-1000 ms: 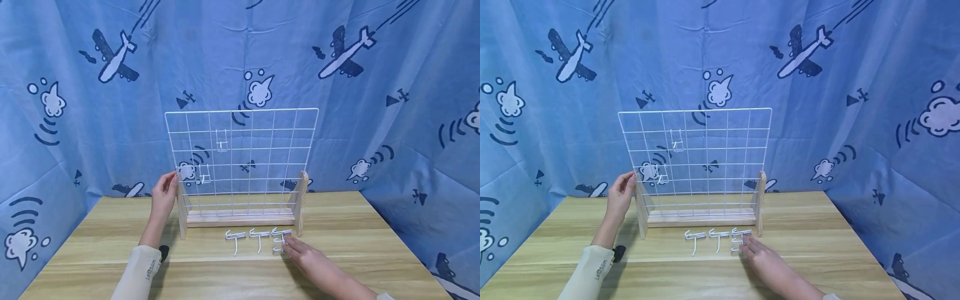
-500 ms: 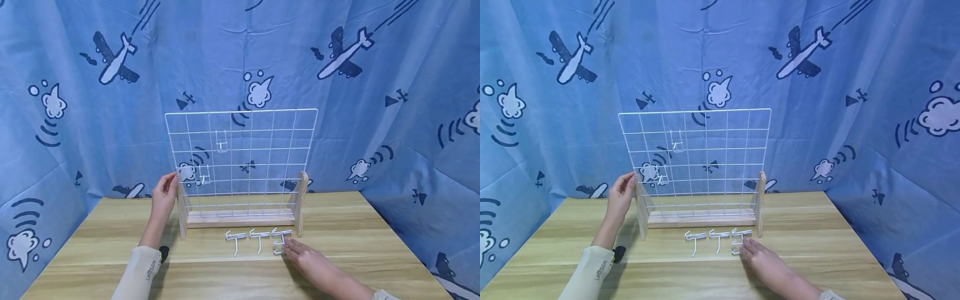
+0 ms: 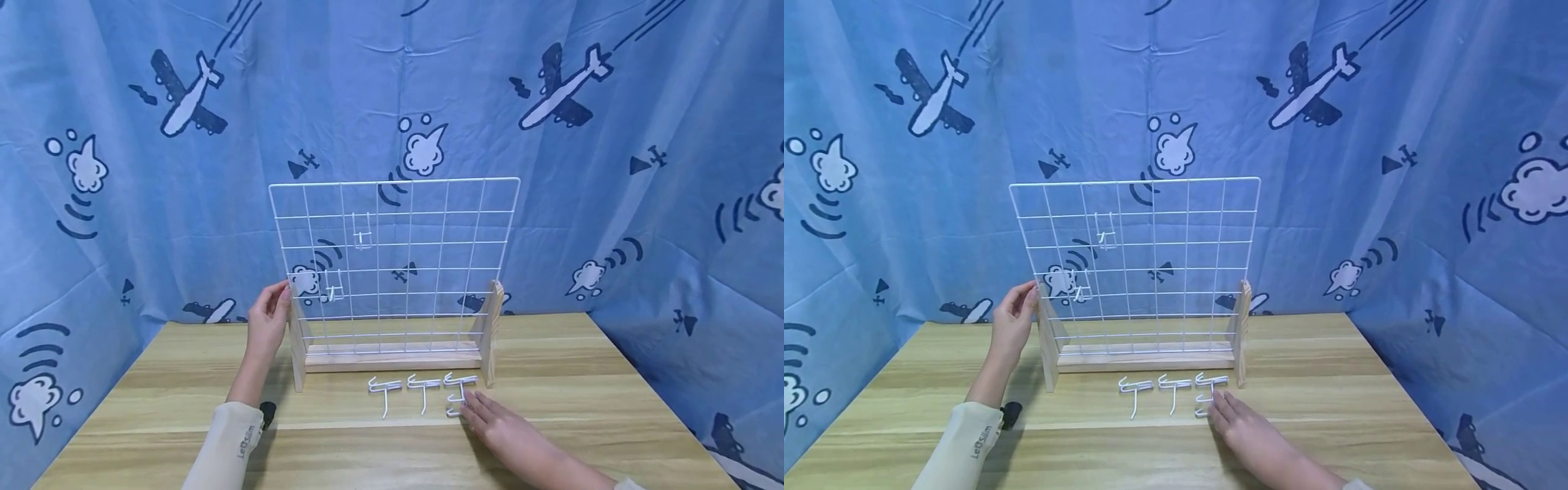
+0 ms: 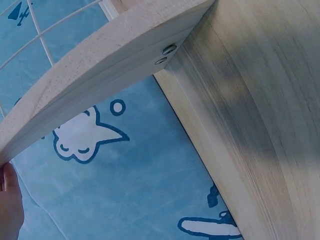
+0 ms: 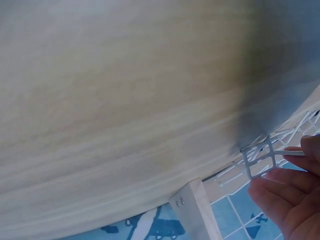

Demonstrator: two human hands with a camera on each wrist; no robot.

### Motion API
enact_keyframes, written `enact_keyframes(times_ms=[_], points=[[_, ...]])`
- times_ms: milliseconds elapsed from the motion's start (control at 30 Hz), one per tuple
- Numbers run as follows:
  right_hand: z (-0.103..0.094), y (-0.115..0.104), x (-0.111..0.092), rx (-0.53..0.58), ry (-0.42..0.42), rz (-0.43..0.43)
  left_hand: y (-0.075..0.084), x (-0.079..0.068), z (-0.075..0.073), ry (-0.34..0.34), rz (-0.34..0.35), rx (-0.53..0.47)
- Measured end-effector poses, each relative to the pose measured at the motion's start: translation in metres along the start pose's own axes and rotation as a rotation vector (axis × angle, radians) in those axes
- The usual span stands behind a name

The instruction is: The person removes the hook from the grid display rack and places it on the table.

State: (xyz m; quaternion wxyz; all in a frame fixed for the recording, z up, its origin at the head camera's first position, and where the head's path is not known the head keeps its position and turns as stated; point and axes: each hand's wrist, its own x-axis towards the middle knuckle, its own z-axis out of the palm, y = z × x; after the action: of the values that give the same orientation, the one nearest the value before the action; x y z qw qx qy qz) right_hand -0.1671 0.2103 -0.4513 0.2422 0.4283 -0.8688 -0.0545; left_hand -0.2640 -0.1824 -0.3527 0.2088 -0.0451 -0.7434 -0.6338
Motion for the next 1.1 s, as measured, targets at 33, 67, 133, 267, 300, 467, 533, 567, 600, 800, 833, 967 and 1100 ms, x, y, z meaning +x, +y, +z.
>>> enact_keyframes(times_ms=[33, 67, 133, 267, 300, 467, 533, 567, 600, 800, 833, 967, 1100], points=[[0.000, -0.001, 0.000, -0.008, -0.007, -0.001, 0.002, -0.001, 0.000, 0.000, -0.006, 0.003], [-0.001, -0.001, 0.000, -0.016, -0.008, -0.004, 0.003, -0.001, 0.000, -0.001, -0.011, 0.006], [-0.001, -0.002, 0.000, -0.035, -0.013, -0.013, 0.004, -0.002, 0.000, -0.004, -0.017, 0.014], [-0.001, -0.004, -0.001, -0.060, -0.027, -0.026, 0.003, -0.002, 0.000, -0.006, -0.020, 0.012], [-0.001, -0.004, -0.001, -0.060, -0.029, -0.025, 0.003, -0.002, 0.000, -0.005, -0.018, 0.009], [-0.001, -0.006, -0.002, -0.036, -0.027, -0.007, -0.009, 0.003, -0.001, -0.003, -0.029, -0.001], [-0.001, -0.007, -0.002, -0.035, -0.016, -0.002, -0.016, 0.007, -0.002, -0.004, -0.030, 0.005], [0.000, -0.007, -0.002, -0.034, -0.010, 0.002, -0.020, 0.008, -0.002, -0.002, -0.030, 0.005], [0.000, -0.008, -0.002, -0.036, 0.003, 0.006, -0.024, 0.010, -0.002, 0.001, -0.025, 0.006], [0.001, -0.010, -0.002, -0.082, 0.051, -0.002, -0.029, 0.012, -0.001, 0.019, 0.034, 0.002], [0.001, -0.010, -0.003, -0.087, 0.051, -0.003, -0.029, 0.011, -0.001, 0.019, 0.035, 0.003], [0.003, -0.010, -0.002, -0.102, 0.033, -0.013, -0.029, 0.011, -0.001, 0.008, 0.019, 0.010], [0.006, -0.009, -0.001, -0.131, 0.059, -0.040, -0.029, 0.013, -0.001, 0.003, -0.003, 0.013]])
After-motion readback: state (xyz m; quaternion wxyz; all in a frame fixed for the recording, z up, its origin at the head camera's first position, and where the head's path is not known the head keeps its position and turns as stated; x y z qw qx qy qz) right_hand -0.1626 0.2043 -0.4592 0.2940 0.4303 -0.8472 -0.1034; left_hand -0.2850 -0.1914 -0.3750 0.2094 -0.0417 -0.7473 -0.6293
